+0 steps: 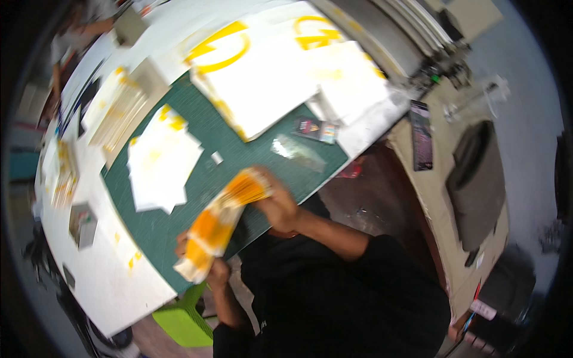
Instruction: The person folds white sheets of paper with yellow printed designs in half on a green cutting mat. They smooth the creases with their hands and stack the folded papers into a pile. The person repeats this process for multiple sheets throughout the clip.
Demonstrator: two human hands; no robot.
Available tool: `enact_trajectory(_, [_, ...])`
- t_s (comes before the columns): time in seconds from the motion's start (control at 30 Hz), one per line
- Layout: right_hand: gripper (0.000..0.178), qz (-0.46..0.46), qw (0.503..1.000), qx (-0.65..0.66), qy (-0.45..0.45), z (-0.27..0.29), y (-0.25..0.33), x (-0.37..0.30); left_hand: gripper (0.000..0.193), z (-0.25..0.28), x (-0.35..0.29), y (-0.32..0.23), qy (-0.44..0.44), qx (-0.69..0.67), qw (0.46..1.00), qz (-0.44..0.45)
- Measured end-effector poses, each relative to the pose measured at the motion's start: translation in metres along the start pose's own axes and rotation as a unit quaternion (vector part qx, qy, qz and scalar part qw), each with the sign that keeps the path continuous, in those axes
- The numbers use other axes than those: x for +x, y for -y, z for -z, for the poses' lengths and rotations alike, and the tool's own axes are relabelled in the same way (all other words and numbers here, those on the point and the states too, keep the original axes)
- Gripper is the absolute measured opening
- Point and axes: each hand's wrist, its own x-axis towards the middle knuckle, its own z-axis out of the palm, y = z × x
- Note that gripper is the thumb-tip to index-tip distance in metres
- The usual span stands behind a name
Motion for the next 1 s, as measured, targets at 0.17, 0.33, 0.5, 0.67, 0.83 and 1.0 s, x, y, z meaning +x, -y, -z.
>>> enact_trajectory(0.17, [0.055,-0.065,0.923,0.353,-0.14,-0.008,-0.031,0.003,0.015,0.013,0.055,-0.046,0.093,0.121,0.949,-0.276])
enact_trajectory(0.33, [0.077,-0.305,0.794,0.519,-0.091,0.024,-0.016,-0.001,0.023,0.0,0.041,-0.038,0.18,0.315,0.892,-0.269])
enact_trajectory(0.5, [0.055,-0.275,0.885,0.372,-0.047,0.03,-0.025,-0.026,0.027,-0.011,0.008,-0.019,0.246,0.301,0.901,-0.195])
enact_trajectory(0.67, [0.026,-0.298,0.935,0.17,-0.093,0.016,-0.015,-0.017,0.035,-0.007,0.012,-0.021,0.282,0.289,0.9,-0.167])
enact_trajectory(0.83, [0.021,-0.288,0.913,0.263,-0.118,0.023,-0.025,-0.013,0.049,-0.004,0.007,-0.025,0.293,0.276,0.904,-0.142])
enact_trajectory(1.0, [0.023,-0.274,0.917,0.268,-0.113,0.022,-0.023,-0.014,0.054,-0.002,-0.007,-0.02,0.274,0.293,0.902,-0.16])
